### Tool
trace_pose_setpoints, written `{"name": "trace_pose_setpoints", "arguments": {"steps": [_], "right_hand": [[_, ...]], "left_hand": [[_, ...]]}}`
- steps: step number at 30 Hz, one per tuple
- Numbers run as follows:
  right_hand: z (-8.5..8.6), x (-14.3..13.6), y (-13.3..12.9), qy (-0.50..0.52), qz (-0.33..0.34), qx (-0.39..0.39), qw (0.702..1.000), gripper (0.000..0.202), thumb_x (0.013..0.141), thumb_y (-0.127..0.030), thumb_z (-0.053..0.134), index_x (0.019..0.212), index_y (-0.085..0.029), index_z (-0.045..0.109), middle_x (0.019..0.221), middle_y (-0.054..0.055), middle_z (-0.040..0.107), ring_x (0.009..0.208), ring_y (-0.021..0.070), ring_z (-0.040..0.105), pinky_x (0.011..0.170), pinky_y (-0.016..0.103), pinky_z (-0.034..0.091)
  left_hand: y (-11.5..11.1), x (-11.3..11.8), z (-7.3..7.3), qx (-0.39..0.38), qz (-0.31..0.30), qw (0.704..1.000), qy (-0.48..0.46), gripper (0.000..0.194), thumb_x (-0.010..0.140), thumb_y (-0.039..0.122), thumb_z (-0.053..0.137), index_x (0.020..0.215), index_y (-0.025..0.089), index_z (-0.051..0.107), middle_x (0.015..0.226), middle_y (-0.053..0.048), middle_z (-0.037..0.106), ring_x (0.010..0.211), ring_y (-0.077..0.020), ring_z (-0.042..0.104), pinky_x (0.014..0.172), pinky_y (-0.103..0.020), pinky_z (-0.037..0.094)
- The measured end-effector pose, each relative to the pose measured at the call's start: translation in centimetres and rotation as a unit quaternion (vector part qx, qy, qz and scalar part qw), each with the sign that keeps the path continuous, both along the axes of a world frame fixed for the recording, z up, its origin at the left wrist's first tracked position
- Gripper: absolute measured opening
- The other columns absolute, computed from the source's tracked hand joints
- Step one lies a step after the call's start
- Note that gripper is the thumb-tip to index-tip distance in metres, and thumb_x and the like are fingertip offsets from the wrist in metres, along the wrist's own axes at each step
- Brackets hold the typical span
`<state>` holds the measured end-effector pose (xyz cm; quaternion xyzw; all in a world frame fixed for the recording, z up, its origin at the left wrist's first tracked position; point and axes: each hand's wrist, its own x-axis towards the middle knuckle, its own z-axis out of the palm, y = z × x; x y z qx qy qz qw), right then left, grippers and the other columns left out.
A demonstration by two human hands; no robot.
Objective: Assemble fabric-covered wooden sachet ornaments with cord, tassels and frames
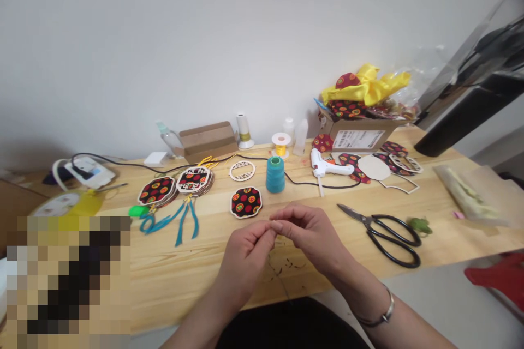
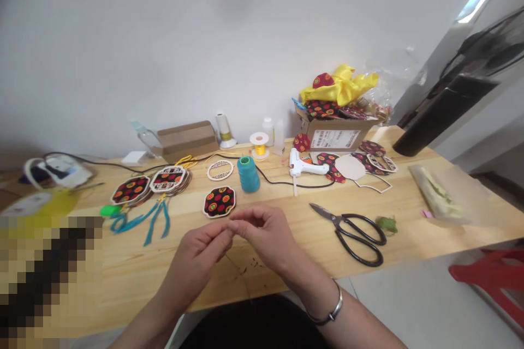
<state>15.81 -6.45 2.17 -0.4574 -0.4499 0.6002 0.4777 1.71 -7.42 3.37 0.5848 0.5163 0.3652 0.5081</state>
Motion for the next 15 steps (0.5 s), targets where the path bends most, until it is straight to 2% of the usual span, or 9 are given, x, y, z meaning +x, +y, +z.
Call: {"name": "trace_pose_setpoints", "arguments": {"steps": [3,6,11,15], "right_hand": [[0.2,0.0,0.1,0.009,-0.015,-0.001,1.000,0.015,0.067,-0.029,0.071,0.063,-0.016,0.065,0.059,-0.003,0.061,0.056,0.0088,0.052,0.059,0.022,0.047],[0.4,0.0,0.1,-0.001,-0.032,0.009,0.999,0.018,0.068,-0.029,0.070,0.059,-0.016,0.061,0.055,-0.004,0.056,0.052,0.0071,0.046,0.051,0.020,0.042],[0.3,-0.1,0.3,-0.009,-0.047,0.012,0.999,0.018,0.068,-0.027,0.068,0.058,-0.015,0.058,0.053,-0.005,0.051,0.050,0.0059,0.041,0.049,0.018,0.037],[0.2,-0.2,0.4,-0.004,-0.045,0.020,0.999,0.018,0.068,-0.027,0.068,0.059,-0.016,0.057,0.053,-0.005,0.050,0.051,0.0063,0.041,0.048,0.019,0.037]], "left_hand": [[0.0,0.1,-0.1,-0.002,-0.009,1.000,-0.003,0.028,0.080,0.031,0.056,0.056,0.017,0.060,0.050,0.004,0.035,0.051,-0.0102,0.029,0.049,-0.023,0.024],[0.0,0.1,-0.6,-0.041,-0.003,0.999,-0.032,0.026,0.081,0.035,0.057,0.064,0.016,0.063,0.053,0.004,0.035,0.050,-0.0088,0.028,0.046,-0.022,0.022],[0.0,0.2,-1.6,-0.138,0.009,0.977,-0.163,0.025,0.079,0.040,0.060,0.081,0.015,0.065,0.056,0.006,0.034,0.047,-0.0052,0.023,0.044,-0.019,0.018],[0.1,0.4,-1.7,-0.169,0.022,0.966,-0.193,0.027,0.077,0.040,0.063,0.083,0.014,0.065,0.054,0.008,0.032,0.046,-0.0043,0.022,0.043,-0.019,0.015]]}}
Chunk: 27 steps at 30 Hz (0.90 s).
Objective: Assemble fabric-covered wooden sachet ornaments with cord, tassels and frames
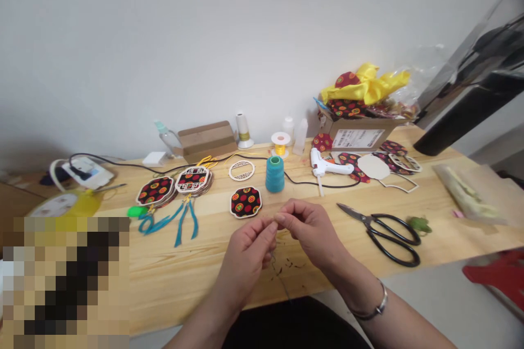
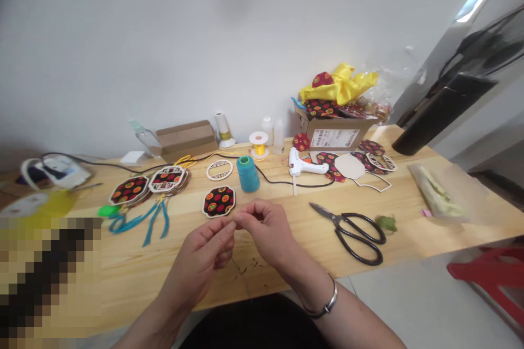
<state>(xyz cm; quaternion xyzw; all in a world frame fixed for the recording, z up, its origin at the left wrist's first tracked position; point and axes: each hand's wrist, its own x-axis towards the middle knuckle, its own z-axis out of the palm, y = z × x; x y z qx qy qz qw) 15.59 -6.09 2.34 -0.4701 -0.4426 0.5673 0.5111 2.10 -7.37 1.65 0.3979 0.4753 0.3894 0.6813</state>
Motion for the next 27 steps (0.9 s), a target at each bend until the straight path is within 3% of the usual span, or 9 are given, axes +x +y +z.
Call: {"name": "trace_pose_setpoints", "arguments": {"steps": [5,7,9,11,14,16,18,22,27], "right_hand": [[-0.2,-0.1,0.1,-0.034,0.015,0.013,0.999,0.018,0.072,-0.029,0.065,0.061,-0.016,0.058,0.055,-0.004,0.053,0.051,0.0076,0.043,0.049,0.020,0.038],[-0.3,0.5,0.1,-0.102,0.009,0.047,0.994,0.020,0.077,-0.029,0.061,0.063,-0.016,0.059,0.057,-0.002,0.056,0.053,0.0091,0.047,0.052,0.022,0.040],[-0.5,2.0,-0.1,-0.226,-0.017,0.102,0.969,0.022,0.083,-0.030,0.055,0.066,-0.017,0.061,0.063,0.001,0.059,0.060,0.0118,0.052,0.058,0.024,0.042],[-0.7,4.4,-0.7,-0.389,-0.049,0.140,0.909,0.022,0.087,-0.029,0.049,0.075,-0.017,0.065,0.075,0.004,0.064,0.070,0.0156,0.057,0.067,0.028,0.044],[-1.4,9.1,-2.4,-0.630,-0.087,0.103,0.765,0.022,0.087,-0.024,0.046,0.088,-0.016,0.067,0.092,0.010,0.066,0.084,0.0242,0.060,0.072,0.034,0.046],[-2.2,12.0,-3.6,-0.719,-0.080,0.085,0.685,0.024,0.086,-0.018,0.045,0.099,-0.016,0.065,0.095,0.012,0.066,0.088,0.0266,0.060,0.072,0.036,0.046],[-3.1,14.2,-4.6,-0.764,-0.051,0.076,0.638,0.027,0.082,-0.011,0.044,0.102,-0.012,0.063,0.093,0.013,0.066,0.088,0.0271,0.060,0.075,0.037,0.047],[-4.4,16.0,-5.4,-0.776,-0.005,0.078,0.626,0.035,0.077,-0.003,0.043,0.107,-0.010,0.058,0.096,0.014,0.064,0.088,0.0261,0.061,0.075,0.036,0.048],[-4.9,16.2,-5.8,-0.764,-0.031,0.083,0.639,0.028,0.077,-0.006,0.041,0.101,-0.011,0.055,0.089,0.014,0.060,0.084,0.0267,0.060,0.072,0.037,0.048]], "left_hand": [[0.0,0.0,0.0,0.018,0.016,0.999,0.025,0.027,0.075,0.041,0.065,0.079,0.013,0.066,0.053,0.007,0.032,0.046,-0.0046,0.024,0.042,-0.018,0.017],[-0.1,-0.1,-0.1,0.024,0.030,0.999,0.037,0.027,0.075,0.040,0.065,0.077,0.014,0.066,0.053,0.007,0.034,0.046,-0.0046,0.026,0.042,-0.018,0.018],[-0.1,-0.3,-0.1,0.027,0.041,0.998,0.047,0.026,0.075,0.040,0.065,0.078,0.014,0.067,0.053,0.006,0.036,0.046,-0.0045,0.027,0.043,-0.018,0.019],[-0.1,-0.4,-0.2,0.028,0.049,0.997,0.049,0.027,0.075,0.040,0.065,0.079,0.013,0.068,0.053,0.006,0.036,0.046,-0.0042,0.027,0.043,-0.018,0.019],[0.1,-0.7,-0.1,0.023,0.055,0.998,0.034,0.027,0.075,0.040,0.065,0.080,0.013,0.068,0.052,0.007,0.035,0.046,-0.0039,0.025,0.043,-0.018,0.018],[0.2,-0.7,0.0,0.019,0.059,0.998,0.027,0.026,0.075,0.039,0.065,0.080,0.013,0.068,0.053,0.007,0.035,0.046,-0.0038,0.025,0.043,-0.018,0.017],[0.3,-0.7,0.1,0.018,0.062,0.998,0.026,0.025,0.076,0.039,0.065,0.080,0.014,0.068,0.053,0.006,0.036,0.046,-0.0038,0.026,0.043,-0.018,0.017],[0.4,-0.7,0.2,0.018,0.062,0.998,0.023,0.025,0.076,0.039,0.065,0.081,0.014,0.069,0.052,0.006,0.036,0.046,-0.0035,0.025,0.043,-0.018,0.017],[0.5,-0.7,0.3,0.018,0.074,0.997,0.030,0.026,0.075,0.040,0.066,0.081,0.014,0.070,0.053,0.006,0.037,0.047,-0.0036,0.026,0.043,-0.018,0.018]]}}
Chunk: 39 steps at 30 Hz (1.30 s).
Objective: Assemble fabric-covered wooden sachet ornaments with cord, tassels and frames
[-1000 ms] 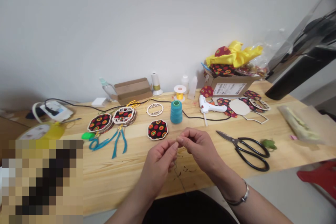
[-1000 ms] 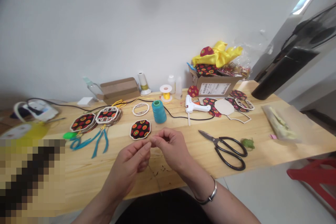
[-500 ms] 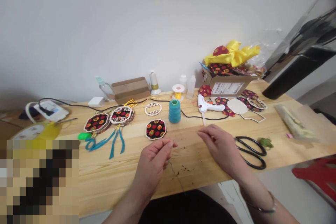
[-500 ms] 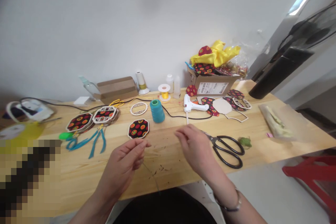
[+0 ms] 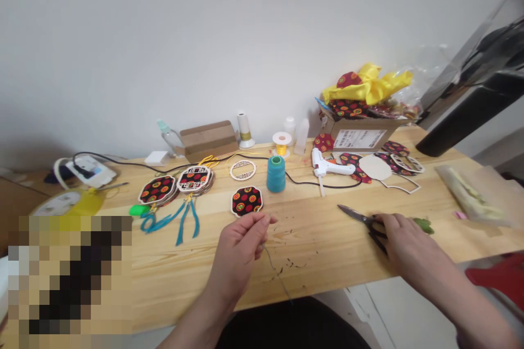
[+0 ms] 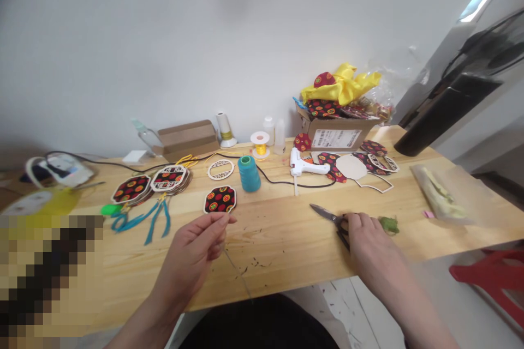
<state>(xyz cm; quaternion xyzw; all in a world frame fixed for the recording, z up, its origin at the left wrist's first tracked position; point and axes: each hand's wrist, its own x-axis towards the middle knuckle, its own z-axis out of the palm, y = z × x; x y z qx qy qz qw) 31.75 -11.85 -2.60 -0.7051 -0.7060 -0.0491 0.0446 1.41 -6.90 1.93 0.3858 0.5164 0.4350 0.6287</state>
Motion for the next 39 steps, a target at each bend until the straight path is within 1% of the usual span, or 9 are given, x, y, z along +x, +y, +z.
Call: {"name": "trace_pose_setpoints", "arguments": {"steps": [6,9,12,14,19,21,24,29,39], "right_hand": [[1.5,-0.9,-0.1,0.160,0.022,-0.003,0.987,0.025,0.077,-0.017,0.047,0.102,-0.019,0.050,0.102,0.009,0.058,0.089,0.0237,0.059,0.075,0.035,0.048],[3.0,-3.1,0.3,0.292,0.045,0.006,0.955,0.025,0.080,-0.031,0.053,0.102,-0.020,0.050,0.095,0.006,0.060,0.085,0.0202,0.059,0.074,0.032,0.048],[4.2,-5.7,0.6,0.381,0.056,0.005,0.923,0.019,0.078,-0.030,0.056,0.094,-0.020,0.052,0.088,0.004,0.059,0.077,0.0168,0.056,0.069,0.028,0.046],[4.7,-7.3,0.8,0.444,0.076,-0.047,0.892,0.016,0.077,-0.031,0.058,0.086,-0.020,0.051,0.078,0.001,0.054,0.070,0.0142,0.050,0.064,0.026,0.043],[5.2,-9.4,1.3,0.582,0.151,-0.226,0.766,0.022,0.070,-0.027,0.062,0.085,-0.018,0.050,0.075,-0.002,0.047,0.067,0.0111,0.040,0.058,0.022,0.036],[5.3,-9.6,1.5,0.586,0.164,-0.284,0.741,0.018,0.072,-0.028,0.059,0.085,-0.016,0.053,0.070,-0.003,0.045,0.061,0.0095,0.037,0.053,0.021,0.032],[5.6,-9.7,1.6,0.572,0.176,-0.306,0.740,0.026,0.079,-0.040,0.054,0.081,-0.015,0.056,0.065,-0.003,0.042,0.058,0.0089,0.034,0.050,0.021,0.028],[6.0,-9.9,1.7,0.544,0.167,-0.307,0.763,0.051,0.076,-0.065,0.051,0.074,-0.014,0.056,0.064,-0.002,0.040,0.057,0.0096,0.034,0.047,0.021,0.030],[5.8,-10.5,2.1,0.533,0.175,-0.324,0.762,0.058,0.075,-0.071,0.046,0.076,-0.014,0.057,0.063,-0.002,0.040,0.055,0.0086,0.035,0.047,0.021,0.031]], "left_hand": [[-0.1,-0.2,0.0,-0.002,0.003,1.000,-0.004,0.028,0.074,0.040,0.067,0.082,0.013,0.069,0.052,0.007,0.035,0.046,-0.0032,0.024,0.042,-0.018,0.016],[-0.1,-0.2,-0.1,-0.002,0.005,1.000,-0.008,0.028,0.074,0.040,0.067,0.082,0.013,0.069,0.052,0.007,0.033,0.046,-0.0032,0.024,0.043,-0.018,0.016],[-0.1,-0.1,-0.2,-0.001,0.006,1.000,-0.007,0.028,0.074,0.039,0.067,0.083,0.012,0.069,0.052,0.007,0.034,0.046,-0.0034,0.025,0.043,-0.018,0.015],[0.0,-0.2,-0.2,0.002,0.006,1.000,-0.010,0.028,0.074,0.039,0.067,0.083,0.012,0.069,0.052,0.007,0.035,0.046,-0.0034,0.025,0.043,-0.018,0.015],[0.1,-0.4,-0.2,0.009,0.012,1.000,-0.025,0.028,0.075,0.039,0.068,0.084,0.012,0.068,0.051,0.008,0.032,0.046,-0.0035,0.024,0.043,-0.019,0.015],[0.1,-0.5,-0.1,0.012,0.016,0.999,-0.026,0.028,0.074,0.039,0.068,0.084,0.012,0.068,0.052,0.008,0.032,0.046,-0.0035,0.024,0.043,-0.019,0.015],[0.1,-0.5,0.0,0.021,0.019,0.999,-0.028,0.027,0.075,0.039,0.067,0.084,0.013,0.067,0.051,0.008,0.032,0.046,-0.0034,0.024,0.043,-0.018,0.015],[-0.1,-0.4,-0.1,0.040,0.020,0.999,-0.024,0.027,0.078,0.039,0.064,0.086,0.014,0.067,0.051,0.008,0.032,0.046,-0.0036,0.025,0.043,-0.018,0.017],[-0.4,-0.3,0.0,0.063,-0.012,0.998,0.024,0.028,0.080,0.041,0.060,0.087,0.015,0.067,0.052,0.007,0.033,0.046,-0.0048,0.027,0.043,-0.019,0.019]]}}
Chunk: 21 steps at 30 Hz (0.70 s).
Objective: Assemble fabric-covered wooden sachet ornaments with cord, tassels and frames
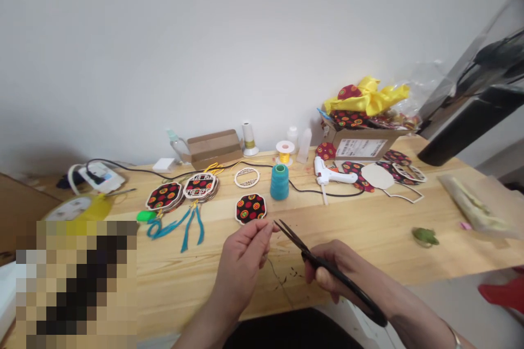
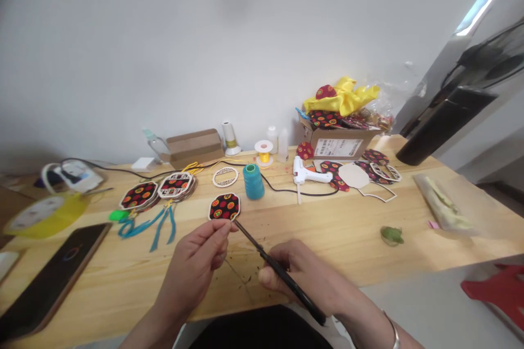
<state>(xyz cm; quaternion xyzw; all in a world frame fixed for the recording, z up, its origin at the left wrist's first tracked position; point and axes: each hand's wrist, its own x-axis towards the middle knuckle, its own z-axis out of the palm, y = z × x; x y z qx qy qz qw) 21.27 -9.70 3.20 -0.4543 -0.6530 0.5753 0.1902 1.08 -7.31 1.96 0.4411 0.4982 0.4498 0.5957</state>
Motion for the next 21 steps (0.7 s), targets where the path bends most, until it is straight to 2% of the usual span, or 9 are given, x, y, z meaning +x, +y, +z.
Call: {"name": "trace_pose_setpoints", "arguments": {"steps": [4,8,13,21], "right_hand": [[0.4,-0.3,0.3,-0.002,0.003,-0.007,1.000,0.059,0.076,-0.071,0.044,0.075,-0.014,0.055,0.063,-0.003,0.039,0.054,0.0082,0.033,0.047,0.021,0.029],[0.2,-0.7,0.5,0.014,0.006,-0.010,1.000,0.057,0.077,-0.070,0.045,0.071,-0.014,0.052,0.059,-0.004,0.035,0.053,0.0074,0.030,0.046,0.021,0.024],[0.0,-1.0,0.6,0.026,0.003,0.001,1.000,0.049,0.079,-0.062,0.050,0.065,-0.015,0.045,0.058,-0.005,0.031,0.053,0.0067,0.026,0.046,0.022,0.018],[0.2,-1.1,0.7,0.016,-0.011,0.003,1.000,0.045,0.078,-0.054,0.057,0.060,-0.016,0.039,0.057,-0.006,0.029,0.054,0.0065,0.024,0.046,0.022,0.019]], "left_hand": [[-0.2,0.1,-0.1,-0.005,-0.016,1.000,0.004,0.029,0.081,0.042,0.060,0.090,0.015,0.068,0.052,0.008,0.031,0.046,-0.0051,0.026,0.043,-0.019,0.018],[-0.4,0.1,-0.2,-0.007,-0.027,1.000,0.008,0.032,0.081,0.042,0.060,0.096,0.015,0.068,0.053,0.008,0.030,0.046,-0.0053,0.025,0.043,-0.020,0.018],[-0.5,0.1,0.0,-0.004,-0.030,0.999,0.016,0.034,0.082,0.041,0.059,0.098,0.014,0.068,0.052,0.007,0.032,0.047,-0.0058,0.026,0.044,-0.021,0.018],[-0.6,0.2,-0.1,-0.004,-0.034,0.999,0.014,0.033,0.081,0.040,0.059,0.097,0.013,0.068,0.051,0.007,0.031,0.046,-0.0059,0.025,0.043,-0.021,0.018]]}}
